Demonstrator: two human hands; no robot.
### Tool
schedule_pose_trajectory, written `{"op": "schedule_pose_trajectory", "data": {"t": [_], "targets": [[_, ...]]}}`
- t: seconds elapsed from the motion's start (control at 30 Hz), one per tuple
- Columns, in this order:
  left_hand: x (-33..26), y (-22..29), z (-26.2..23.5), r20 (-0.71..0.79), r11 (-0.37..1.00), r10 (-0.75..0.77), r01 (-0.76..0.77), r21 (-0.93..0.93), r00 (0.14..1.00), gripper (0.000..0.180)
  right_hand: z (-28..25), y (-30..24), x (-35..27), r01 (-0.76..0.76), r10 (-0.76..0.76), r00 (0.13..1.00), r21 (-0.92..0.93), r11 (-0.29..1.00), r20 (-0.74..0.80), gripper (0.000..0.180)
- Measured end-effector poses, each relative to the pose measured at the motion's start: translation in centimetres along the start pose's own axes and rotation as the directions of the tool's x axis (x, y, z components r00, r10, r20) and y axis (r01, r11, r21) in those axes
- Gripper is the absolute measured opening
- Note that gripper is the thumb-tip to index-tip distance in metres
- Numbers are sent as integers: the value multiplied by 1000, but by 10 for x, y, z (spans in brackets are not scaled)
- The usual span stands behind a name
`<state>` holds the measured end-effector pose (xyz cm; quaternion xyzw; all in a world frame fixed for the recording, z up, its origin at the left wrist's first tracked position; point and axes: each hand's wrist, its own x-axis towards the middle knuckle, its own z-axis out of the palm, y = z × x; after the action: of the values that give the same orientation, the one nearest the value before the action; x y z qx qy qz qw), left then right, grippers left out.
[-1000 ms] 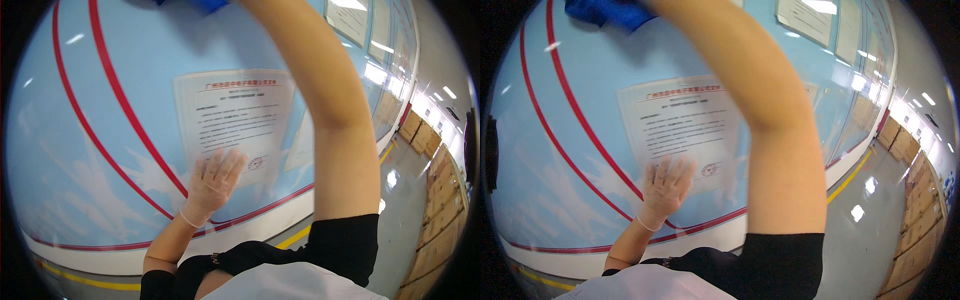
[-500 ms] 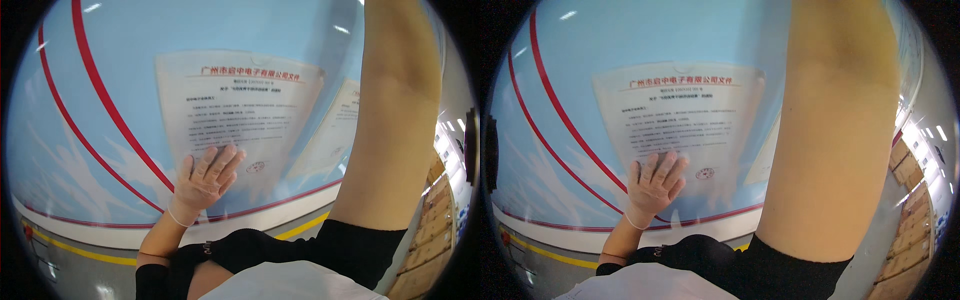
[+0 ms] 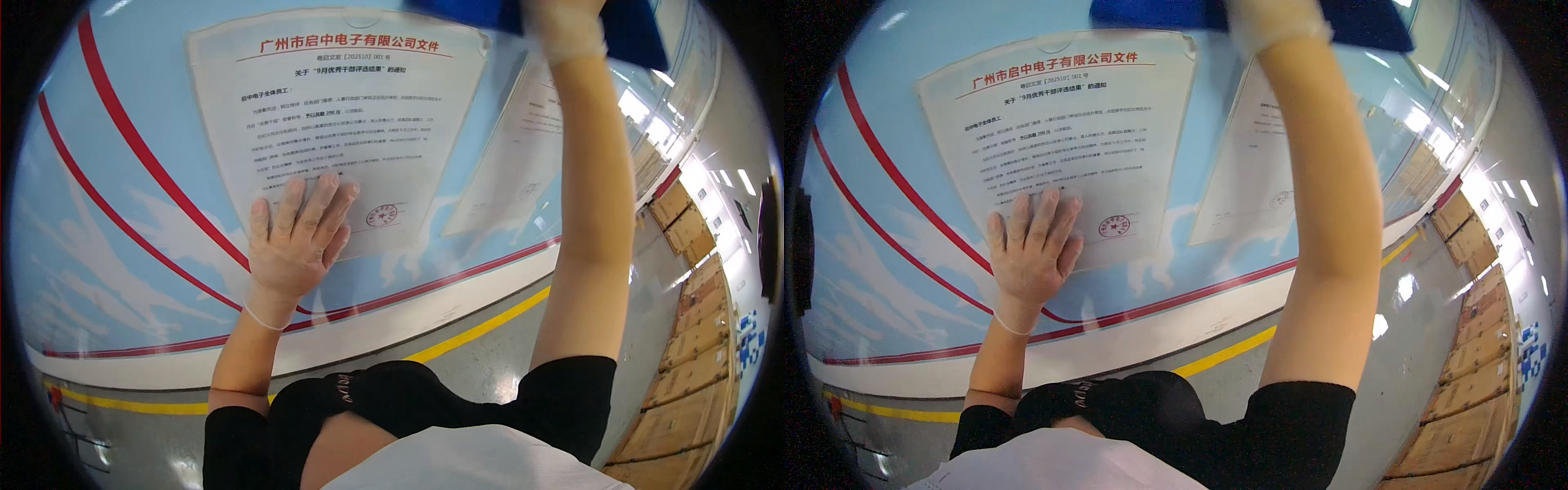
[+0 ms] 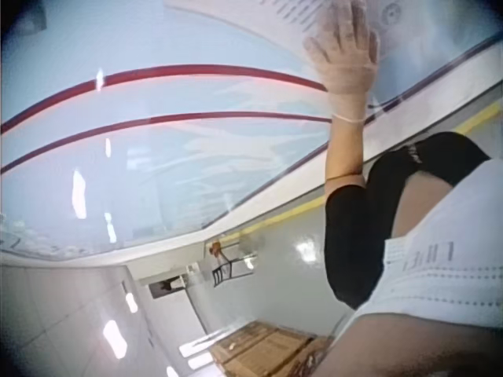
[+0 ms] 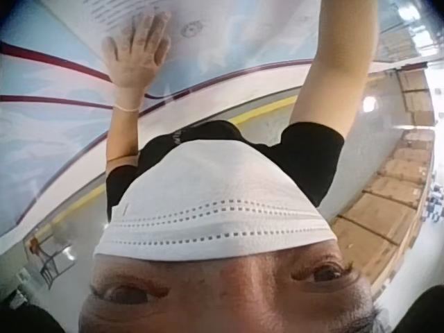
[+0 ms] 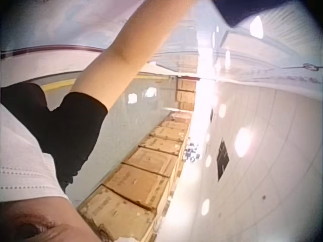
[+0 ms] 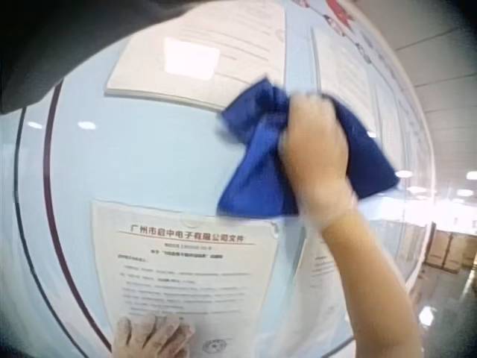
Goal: Cleaning a large blue graphic wall with a blue cloth.
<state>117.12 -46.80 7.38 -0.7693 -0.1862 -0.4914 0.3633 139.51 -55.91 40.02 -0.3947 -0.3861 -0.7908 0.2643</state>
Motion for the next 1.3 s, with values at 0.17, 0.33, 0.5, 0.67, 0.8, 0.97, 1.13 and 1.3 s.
{"op": "schedule_pose_trajectory", "data": {"t": [0.17, 0.33, 0.5, 0.67, 0.8, 0.97, 1.13, 1.3], "targets": [[1, 0, 1, 6, 1000, 13, -13, -12, 1000, 49, -59, -24, -55, -16, -14, 978, 141, 990, 209, 15], [2, 0, -3, 32, 1000, 13, -13, 2, 999, 50, -65, -66, -18, 12, -1, 1000, 437, 899, -26, 24], [3, 1, -6, 42, 999, -5, 6, -34, 999, 52, -65, -186, -4, 47, -33, 999, 651, 758, -33, 10], [3, 3, 1, 28, 998, -21, 22, -52, 999, 51, -46, -145, -33, -12, -104, 987, 693, 720, 124, 25], [1, 2, 3, 23, 999, -27, 28, -45, 999, 52, -51, -72, -66, -197, 141, 976, 406, 892, 164, 27], [-2, 3, 4, 56, 999, -16, 17, -30, 998, 53, -70, -45, -103, -304, 293, 953, 278, 911, 82, 26], [0, 3, 3, 13, 1000, -9, 9, 4, 1000, 53, -86, -87, -163, -525, 453, 850, 347, 777, 269, 53], [2, 0, 0, -2, 999, 22, -22, 42, 1000, 53, -140, -114, -222, -597, 452, 798, 421, 683, 399, 53]]}}
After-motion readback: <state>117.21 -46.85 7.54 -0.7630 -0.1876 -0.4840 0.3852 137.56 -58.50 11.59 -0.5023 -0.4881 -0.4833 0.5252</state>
